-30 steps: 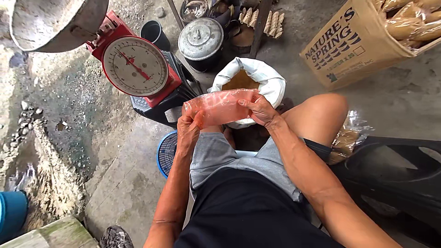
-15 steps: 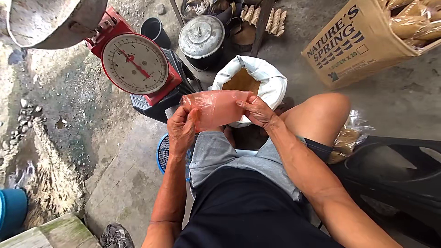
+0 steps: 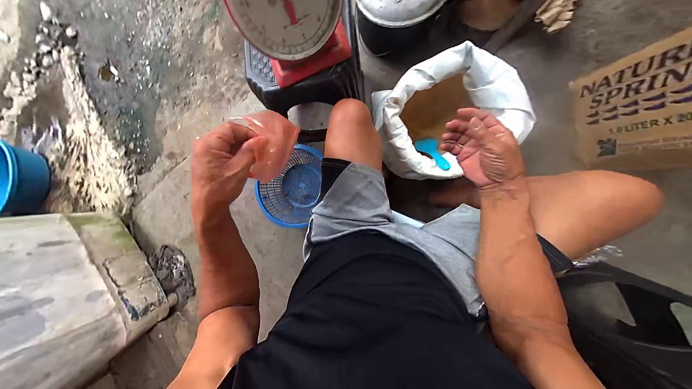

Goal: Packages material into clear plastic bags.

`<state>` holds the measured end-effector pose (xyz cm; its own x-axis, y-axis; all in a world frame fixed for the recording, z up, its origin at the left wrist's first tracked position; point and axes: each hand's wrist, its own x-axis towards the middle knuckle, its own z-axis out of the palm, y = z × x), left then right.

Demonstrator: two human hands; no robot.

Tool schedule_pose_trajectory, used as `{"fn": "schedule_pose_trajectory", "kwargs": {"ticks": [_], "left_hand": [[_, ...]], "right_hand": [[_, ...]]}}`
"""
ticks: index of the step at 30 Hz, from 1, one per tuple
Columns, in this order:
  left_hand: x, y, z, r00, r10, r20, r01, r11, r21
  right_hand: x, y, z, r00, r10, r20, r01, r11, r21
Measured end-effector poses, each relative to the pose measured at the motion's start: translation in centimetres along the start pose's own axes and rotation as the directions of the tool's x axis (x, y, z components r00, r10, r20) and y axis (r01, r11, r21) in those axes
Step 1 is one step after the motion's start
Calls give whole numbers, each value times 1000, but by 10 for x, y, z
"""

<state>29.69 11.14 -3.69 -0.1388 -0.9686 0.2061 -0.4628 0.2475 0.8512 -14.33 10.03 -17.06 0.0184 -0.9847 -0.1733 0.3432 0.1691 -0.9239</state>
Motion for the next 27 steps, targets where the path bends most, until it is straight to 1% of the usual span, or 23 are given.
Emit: {"fn": "schedule_pose_trajectory", "kwargs": {"ticks": [2,4,8,9,11,12,14,16,18,20,22,25,27], "left_hand": [[-7,-39,6,976,-216,26,212,970,121],[-14,-93,19,912,-408,42,391,895,216],[-41,-211,58,785,-617,60,584,769,260],[-48,-232,70,753,-656,45,624,734,269],[-57,-255,94,697,-716,31,685,678,266],[-60,-260,105,683,-730,32,696,663,275],[-62,-265,122,678,-735,14,700,651,295],[-61,-259,130,681,-732,-5,694,643,324],[-60,-248,134,693,-721,-12,676,644,357],[-63,-237,136,724,-690,-10,642,669,376],[-66,-229,139,764,-645,21,589,710,386],[-74,-224,149,797,-601,54,529,739,417],[-77,-222,154,791,-610,49,543,737,403]], "right_hand": [[2,-2,-4,1000,-1,-25,0,1000,-10],[3,-8,-8,998,-8,-61,6,1000,-29],[-2,-38,-24,993,-71,-97,59,991,-124],[-4,-47,-31,990,-98,-101,81,985,-154],[-9,-64,-48,986,-133,-104,110,973,-204],[-11,-70,-60,983,-148,-113,120,968,-220],[-14,-76,-90,977,-175,-125,141,960,-244],[-19,-78,-116,966,-208,-153,167,956,-241],[-25,-75,-132,951,-225,-211,184,963,-197],[-30,-69,-137,931,-221,-289,183,971,-153],[-31,-68,-135,922,-219,-320,184,973,-136],[-31,-66,-128,925,-220,-310,179,972,-153],[-31,-64,-128,932,-226,-285,187,970,-158]]}}
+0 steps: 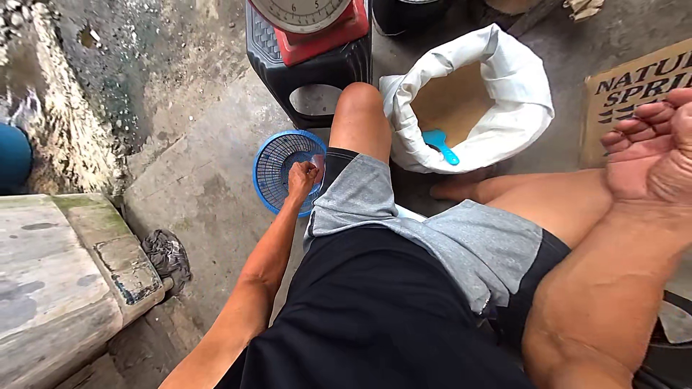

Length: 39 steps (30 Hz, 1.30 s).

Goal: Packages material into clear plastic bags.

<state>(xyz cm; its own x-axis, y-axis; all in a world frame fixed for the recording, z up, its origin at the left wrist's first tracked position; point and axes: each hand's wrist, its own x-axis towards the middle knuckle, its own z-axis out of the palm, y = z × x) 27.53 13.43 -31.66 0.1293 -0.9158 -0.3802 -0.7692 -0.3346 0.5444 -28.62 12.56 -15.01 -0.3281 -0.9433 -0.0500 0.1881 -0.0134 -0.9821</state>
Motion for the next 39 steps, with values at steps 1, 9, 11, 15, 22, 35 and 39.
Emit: {"fn": "schedule_pose_trajectory", "kwargs": {"ticks": [1,9,11,15,22,35,39], "left_hand": [[-1,1,2,1000,-18,-8,17,999,-30],[12,-16,16,975,-219,45,220,901,-373],[13,-15,13,979,-203,25,201,926,-320],[11,-5,4,989,-143,-34,137,979,-149],[19,-14,14,988,-146,42,151,921,-359],[14,20,-5,969,197,-151,-231,937,-262],[16,40,-38,958,191,-214,-254,911,-323]], "right_hand": [[-1,1,0,1000,-5,3,5,1000,5],[-8,0,1,1000,-2,-24,2,1000,14],[-8,0,1,999,-2,-35,3,1000,21],[-10,1,1,1000,-7,-28,8,1000,28],[-9,3,1,1000,-4,-24,5,1000,27],[-9,2,2,1000,-17,-11,17,1000,15],[-12,0,5,999,-19,-26,19,1000,24]]}}
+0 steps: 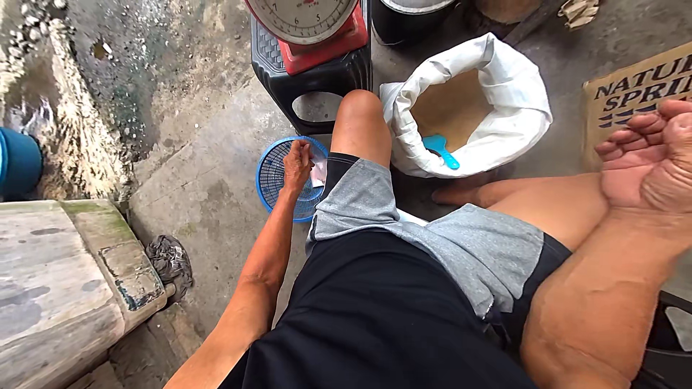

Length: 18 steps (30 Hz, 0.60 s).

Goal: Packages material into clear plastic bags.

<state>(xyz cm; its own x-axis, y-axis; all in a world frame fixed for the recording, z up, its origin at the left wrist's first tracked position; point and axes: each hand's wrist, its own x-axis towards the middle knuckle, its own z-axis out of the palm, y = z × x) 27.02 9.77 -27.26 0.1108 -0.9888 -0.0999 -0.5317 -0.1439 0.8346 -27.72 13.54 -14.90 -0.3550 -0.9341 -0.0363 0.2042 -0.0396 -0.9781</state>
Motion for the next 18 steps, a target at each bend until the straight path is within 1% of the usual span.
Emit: {"fn": "schedule_pose_trajectory", "kwargs": {"ticks": [3,5,6,7,8,9,10,11,13,14,15,16,17,18], "left_hand": [[7,50,-38,992,125,25,-124,992,-23],[10,95,-65,968,238,77,-231,969,-90],[11,120,-78,948,295,116,-279,951,-135],[12,145,-89,917,362,169,-333,926,-180],[14,169,-98,867,441,232,-394,892,-221],[18,192,-104,803,513,303,-453,856,-249],[22,214,-107,726,577,373,-511,817,-269],[26,236,-106,640,631,438,-564,773,-290],[33,274,-98,491,702,516,-629,695,-348],[36,291,-92,440,723,533,-646,667,-370],[39,307,-85,407,740,536,-660,643,-387],[41,319,-79,388,756,527,-667,625,-406],[44,329,-74,385,770,510,-669,613,-420],[47,335,-70,399,780,482,-667,608,-431]], "right_hand": [[1,0,-1,1000,-13,15,13,1000,-17],[2,-4,8,998,-30,50,34,996,-82],[2,-9,19,996,-37,78,46,991,-124],[2,-14,35,992,-43,121,62,985,-160],[2,-19,54,982,-50,184,86,977,-197],[3,-24,77,963,-61,262,122,967,-223],[3,-29,102,930,-80,359,171,958,-231],[2,-35,129,878,-99,468,230,945,-232],[-4,-48,184,738,-140,660,373,900,-227],[-7,-53,207,667,-177,724,445,874,-197],[-10,-57,225,603,-230,764,503,853,-141],[-12,-59,239,561,-296,773,528,847,-59],[-12,-59,247,547,-354,759,522,853,21],[-11,-57,250,551,-400,732,505,859,89]]}}
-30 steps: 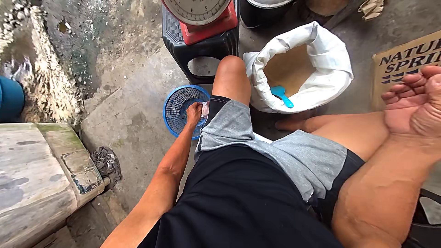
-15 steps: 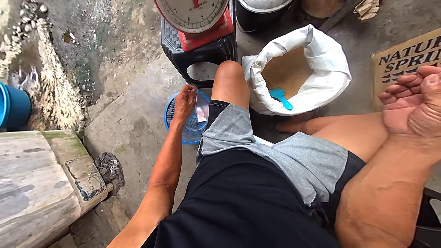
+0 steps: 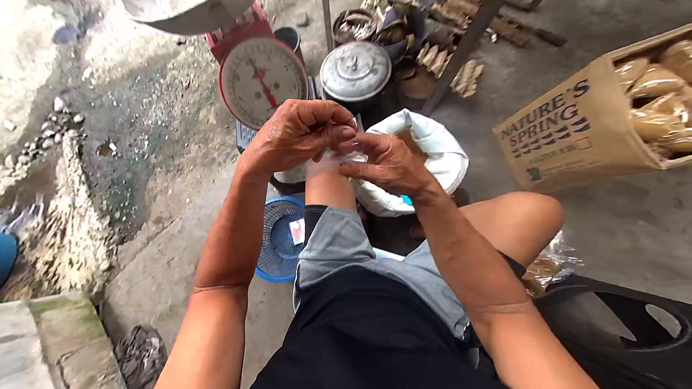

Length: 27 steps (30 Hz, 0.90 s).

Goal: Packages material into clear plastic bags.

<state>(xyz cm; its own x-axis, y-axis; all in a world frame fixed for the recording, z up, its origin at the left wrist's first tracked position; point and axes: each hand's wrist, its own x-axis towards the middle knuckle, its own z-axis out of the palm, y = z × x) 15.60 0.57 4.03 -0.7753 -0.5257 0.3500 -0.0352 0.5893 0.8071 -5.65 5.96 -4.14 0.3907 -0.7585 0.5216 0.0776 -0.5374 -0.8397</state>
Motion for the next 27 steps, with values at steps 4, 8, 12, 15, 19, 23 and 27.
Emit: {"fn": "schedule_pose_trajectory", "kwargs": {"ticks": [4,8,12,15,19,23,27], "left_hand": [[17,-9,10,969,-60,-240,2,972,-234],[24,-24,30,954,-114,-277,-26,889,-456],[33,-30,49,940,-179,-289,-19,820,-572],[32,-48,61,933,-300,-200,38,633,-773],[4,-93,98,931,-363,42,210,436,-875],[-22,-107,134,939,-313,143,235,281,-930],[-37,-102,159,925,-370,90,191,247,-950]], "right_hand": [[-9,-5,-6,990,14,-137,-5,998,70],[-22,-15,-12,986,96,-134,-80,989,126],[-31,-17,-13,979,186,-78,-176,977,120],[-34,-8,-13,943,207,-261,-168,972,161],[-41,10,-30,781,267,-564,-160,959,233],[-52,23,-50,654,291,-698,-141,954,265],[-61,30,-64,567,256,-783,-107,965,238]]}}
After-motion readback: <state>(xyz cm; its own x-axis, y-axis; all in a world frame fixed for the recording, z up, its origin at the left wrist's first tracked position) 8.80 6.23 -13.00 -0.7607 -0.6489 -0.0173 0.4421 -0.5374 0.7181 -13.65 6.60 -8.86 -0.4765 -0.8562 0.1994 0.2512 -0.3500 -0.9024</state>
